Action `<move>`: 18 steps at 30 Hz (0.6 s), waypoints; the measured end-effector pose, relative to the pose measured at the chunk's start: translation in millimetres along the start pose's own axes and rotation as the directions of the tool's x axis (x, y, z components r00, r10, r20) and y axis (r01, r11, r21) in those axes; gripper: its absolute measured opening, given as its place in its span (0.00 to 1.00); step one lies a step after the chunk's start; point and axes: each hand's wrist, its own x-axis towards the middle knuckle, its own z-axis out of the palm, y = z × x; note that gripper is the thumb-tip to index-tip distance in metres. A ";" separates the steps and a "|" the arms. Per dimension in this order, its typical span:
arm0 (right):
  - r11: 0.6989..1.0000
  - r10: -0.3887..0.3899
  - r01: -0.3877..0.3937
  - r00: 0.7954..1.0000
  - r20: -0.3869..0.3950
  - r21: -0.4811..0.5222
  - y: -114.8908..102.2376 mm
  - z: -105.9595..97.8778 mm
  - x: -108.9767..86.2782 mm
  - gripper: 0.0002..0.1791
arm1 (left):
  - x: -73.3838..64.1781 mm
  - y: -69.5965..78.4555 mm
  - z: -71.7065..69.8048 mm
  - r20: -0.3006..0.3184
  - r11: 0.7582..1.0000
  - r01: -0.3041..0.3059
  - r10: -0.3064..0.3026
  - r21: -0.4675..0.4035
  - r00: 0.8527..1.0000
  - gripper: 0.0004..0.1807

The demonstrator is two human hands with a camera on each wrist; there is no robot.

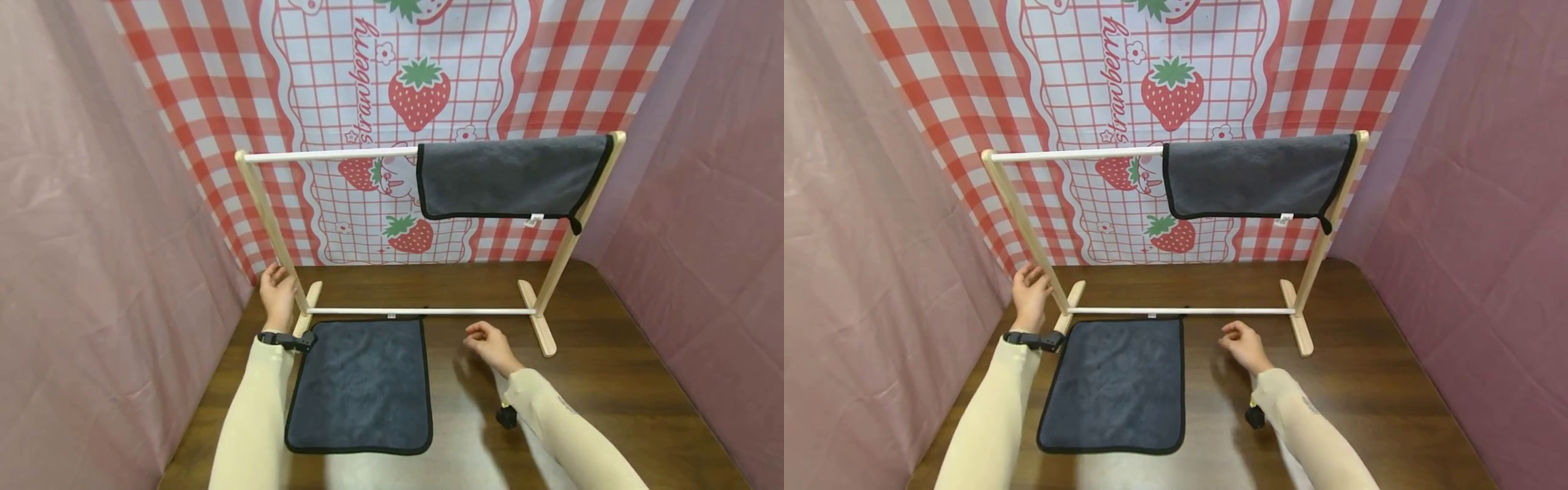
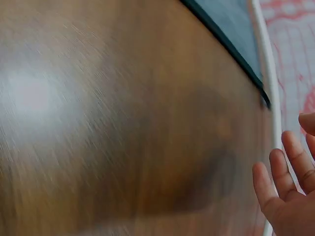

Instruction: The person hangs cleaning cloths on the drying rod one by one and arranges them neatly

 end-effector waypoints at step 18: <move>0.854 -0.243 0.412 0.855 0.458 -0.316 -20.8 102.7 -29.9 0.31 | 38.3 72.4 17.8 -0.004 0.984 -0.153 0.154 0.093 0.988 0.35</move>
